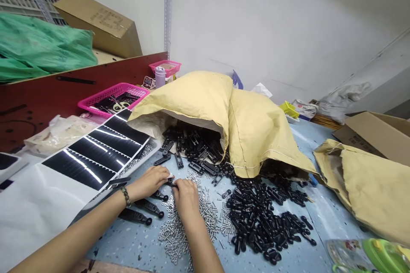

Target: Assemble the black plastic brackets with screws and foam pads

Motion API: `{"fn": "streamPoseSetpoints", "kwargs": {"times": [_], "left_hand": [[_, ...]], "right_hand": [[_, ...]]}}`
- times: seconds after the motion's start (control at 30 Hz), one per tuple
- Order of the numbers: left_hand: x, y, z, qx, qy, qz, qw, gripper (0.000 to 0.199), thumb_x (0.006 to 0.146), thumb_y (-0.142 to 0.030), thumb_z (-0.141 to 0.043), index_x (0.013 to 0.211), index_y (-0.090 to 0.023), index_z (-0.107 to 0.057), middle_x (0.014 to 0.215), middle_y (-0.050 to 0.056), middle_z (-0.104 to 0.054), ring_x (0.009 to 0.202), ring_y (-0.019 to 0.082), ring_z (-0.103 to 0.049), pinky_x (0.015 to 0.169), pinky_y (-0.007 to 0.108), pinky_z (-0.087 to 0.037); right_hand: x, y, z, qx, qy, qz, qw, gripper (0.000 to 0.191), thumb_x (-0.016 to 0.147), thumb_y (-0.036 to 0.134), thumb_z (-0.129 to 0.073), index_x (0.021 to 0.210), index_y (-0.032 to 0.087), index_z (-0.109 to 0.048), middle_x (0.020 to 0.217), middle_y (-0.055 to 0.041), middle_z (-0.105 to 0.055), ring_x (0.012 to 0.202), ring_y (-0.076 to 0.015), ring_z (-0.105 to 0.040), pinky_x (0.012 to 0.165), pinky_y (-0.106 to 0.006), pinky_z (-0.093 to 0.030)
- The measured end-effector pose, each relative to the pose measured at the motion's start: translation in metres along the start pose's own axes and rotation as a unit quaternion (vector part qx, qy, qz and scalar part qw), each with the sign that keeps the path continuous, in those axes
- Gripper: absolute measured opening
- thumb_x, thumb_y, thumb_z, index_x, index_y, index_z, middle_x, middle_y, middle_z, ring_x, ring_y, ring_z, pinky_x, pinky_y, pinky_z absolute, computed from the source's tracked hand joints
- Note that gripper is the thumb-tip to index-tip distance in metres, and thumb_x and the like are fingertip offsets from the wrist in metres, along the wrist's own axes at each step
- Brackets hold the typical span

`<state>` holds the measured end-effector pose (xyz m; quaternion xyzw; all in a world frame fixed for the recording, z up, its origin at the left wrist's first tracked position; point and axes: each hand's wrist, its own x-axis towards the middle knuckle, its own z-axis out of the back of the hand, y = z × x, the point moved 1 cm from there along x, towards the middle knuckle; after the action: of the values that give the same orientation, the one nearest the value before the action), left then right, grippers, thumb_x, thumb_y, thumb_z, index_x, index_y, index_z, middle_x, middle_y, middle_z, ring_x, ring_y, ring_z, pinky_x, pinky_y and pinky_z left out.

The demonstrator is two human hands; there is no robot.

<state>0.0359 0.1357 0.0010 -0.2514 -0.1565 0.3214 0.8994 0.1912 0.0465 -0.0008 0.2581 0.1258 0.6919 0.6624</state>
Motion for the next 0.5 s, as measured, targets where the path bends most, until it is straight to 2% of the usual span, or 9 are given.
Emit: {"fn": "streamPoseSetpoints", "kwargs": {"times": [0.1, 0.17, 0.23, 0.3, 0.4, 0.5], "left_hand": [[-0.004, -0.001, -0.002, -0.008, -0.009, 0.005, 1.0, 0.026, 0.092, -0.02, -0.043, 0.086, -0.023, -0.067, 0.091, 0.004, -0.066, 0.091, 0.023, -0.056, 0.091, 0.041, -0.037], [-0.007, -0.002, -0.002, -0.016, -0.017, 0.011, 1.0, 0.026, 0.09, -0.019, -0.043, 0.084, -0.023, -0.067, 0.091, 0.004, -0.066, 0.092, 0.023, -0.057, 0.095, 0.044, -0.036], [-0.01, -0.005, -0.002, -0.027, -0.028, 0.019, 0.999, 0.025, 0.088, -0.017, -0.043, 0.082, -0.023, -0.067, 0.088, 0.004, -0.066, 0.092, 0.024, -0.058, 0.099, 0.05, -0.033], [-0.011, -0.008, -0.001, -0.043, -0.048, 0.029, 0.997, 0.021, 0.086, -0.018, -0.046, 0.083, -0.023, -0.067, 0.086, 0.003, -0.067, 0.094, 0.025, -0.06, 0.103, 0.055, -0.028], [-0.008, -0.01, 0.004, -0.087, -0.107, 0.056, 0.989, 0.022, 0.086, -0.027, -0.05, 0.102, -0.024, -0.064, 0.107, 0.007, -0.066, 0.112, 0.028, -0.055, 0.107, 0.053, -0.029], [0.0, -0.011, 0.009, -0.16, -0.158, 0.101, 0.969, 0.04, 0.093, -0.04, -0.04, 0.126, -0.02, -0.052, 0.127, 0.013, -0.058, 0.122, 0.03, -0.051, 0.1, 0.049, -0.042]], "right_hand": [[0.005, 0.0, 0.002, 0.018, -0.009, -0.001, 1.0, 0.008, 0.085, 0.015, -0.06, 0.086, 0.022, -0.065, 0.09, -0.0039, -0.064, 0.088, -0.0219, -0.059, 0.082, -0.034, -0.045], [0.016, -0.003, 0.001, 0.038, -0.038, -0.015, 0.998, 0.009, 0.089, 0.02, -0.056, 0.094, 0.021, -0.063, 0.1, -0.0066, -0.062, 0.093, -0.0212, -0.059, 0.084, -0.033, -0.046], [0.034, -0.006, -0.002, 0.049, -0.073, -0.035, 0.996, 0.019, 0.089, 0.022, -0.053, 0.107, 0.017, -0.06, 0.109, -0.0115, -0.059, 0.101, -0.0244, -0.057, 0.088, -0.037, -0.045], [0.05, -0.008, -0.006, 0.054, -0.091, -0.048, 0.993, 0.027, 0.085, 0.019, -0.055, 0.112, 0.015, -0.058, 0.109, -0.0144, -0.059, 0.105, -0.0286, -0.055, 0.092, -0.043, -0.043], [0.059, -0.008, -0.006, 0.075, -0.098, -0.054, 0.991, 0.03, 0.081, 0.011, -0.055, 0.109, 0.016, -0.06, 0.103, -0.0124, -0.063, 0.101, -0.0276, -0.058, 0.091, -0.043, -0.044], [0.042, -0.003, 0.004, 0.107, -0.101, -0.052, 0.988, 0.031, 0.083, 0.011, -0.054, 0.113, 0.018, -0.058, 0.102, -0.0073, -0.066, 0.089, -0.0195, -0.063, 0.082, -0.031, -0.05]]}}
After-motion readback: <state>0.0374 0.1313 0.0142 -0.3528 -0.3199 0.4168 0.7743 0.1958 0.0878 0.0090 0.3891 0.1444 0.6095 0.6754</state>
